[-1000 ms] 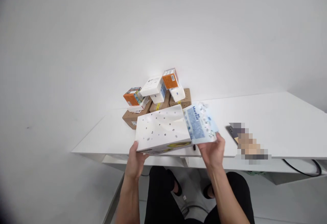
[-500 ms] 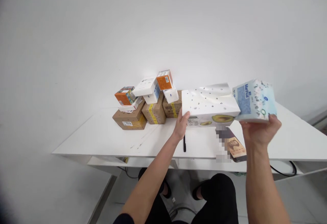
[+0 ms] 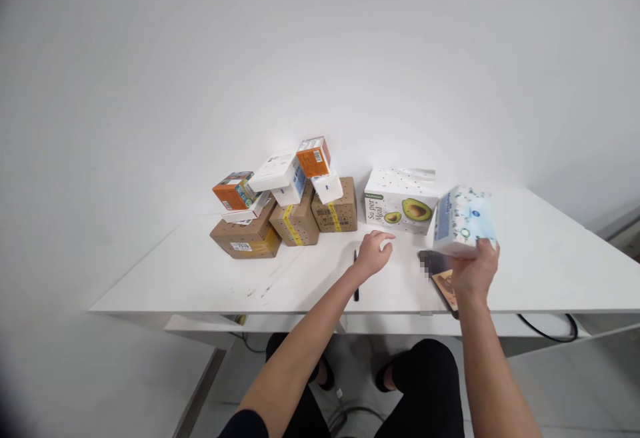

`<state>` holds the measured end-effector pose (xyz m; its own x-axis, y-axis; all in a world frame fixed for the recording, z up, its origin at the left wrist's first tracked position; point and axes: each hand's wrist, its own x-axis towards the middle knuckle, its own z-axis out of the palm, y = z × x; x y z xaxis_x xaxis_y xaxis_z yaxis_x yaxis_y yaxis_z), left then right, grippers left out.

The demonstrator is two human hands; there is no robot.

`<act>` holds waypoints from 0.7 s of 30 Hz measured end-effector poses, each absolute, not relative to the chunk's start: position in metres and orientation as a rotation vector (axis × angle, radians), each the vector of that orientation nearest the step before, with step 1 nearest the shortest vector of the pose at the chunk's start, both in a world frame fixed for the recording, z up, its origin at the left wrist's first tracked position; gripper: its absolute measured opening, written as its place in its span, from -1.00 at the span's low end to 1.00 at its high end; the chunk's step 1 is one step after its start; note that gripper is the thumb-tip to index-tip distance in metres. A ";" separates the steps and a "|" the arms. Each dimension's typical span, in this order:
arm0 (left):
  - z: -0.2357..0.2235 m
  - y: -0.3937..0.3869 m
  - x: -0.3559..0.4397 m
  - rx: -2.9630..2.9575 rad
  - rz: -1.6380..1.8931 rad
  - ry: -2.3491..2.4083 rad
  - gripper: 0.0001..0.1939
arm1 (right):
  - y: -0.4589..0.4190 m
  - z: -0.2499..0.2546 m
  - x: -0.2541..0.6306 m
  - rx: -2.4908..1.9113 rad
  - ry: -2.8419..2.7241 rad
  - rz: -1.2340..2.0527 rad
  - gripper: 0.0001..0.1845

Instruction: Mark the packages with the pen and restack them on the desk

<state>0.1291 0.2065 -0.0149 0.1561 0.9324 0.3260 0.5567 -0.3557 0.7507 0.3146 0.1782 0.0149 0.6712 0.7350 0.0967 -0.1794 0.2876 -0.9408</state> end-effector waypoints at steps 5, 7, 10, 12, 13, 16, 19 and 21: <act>-0.016 0.186 0.128 2.079 0.993 1.307 -0.73 | 0.142 0.011 0.308 -1.039 -0.550 0.785 -0.50; -0.019 0.166 0.118 2.053 1.043 1.314 -0.73 | 0.135 0.007 0.304 -1.070 -0.594 0.888 -0.49; -0.028 0.133 0.099 1.899 1.203 1.330 -0.75 | 0.142 0.005 0.292 -1.199 -0.557 1.046 -0.45; -0.035 0.112 0.085 1.799 1.278 1.330 -0.77 | 0.156 0.008 0.282 -1.289 -0.504 1.027 -0.42; -0.038 0.103 0.077 1.754 1.300 1.339 -0.77 | 0.164 0.010 0.278 -1.323 -0.488 0.992 -0.40; -0.046 0.080 0.053 1.590 1.348 1.419 -0.78 | 0.182 0.015 0.268 -1.354 -0.492 0.922 -0.35; -0.049 0.066 0.034 1.337 1.435 1.515 -0.81 | 0.180 0.012 0.254 -1.311 -0.549 0.942 -0.33; -0.048 0.062 0.026 1.135 1.499 1.529 -0.79 | 0.166 0.003 0.237 -1.252 -0.622 1.011 -0.33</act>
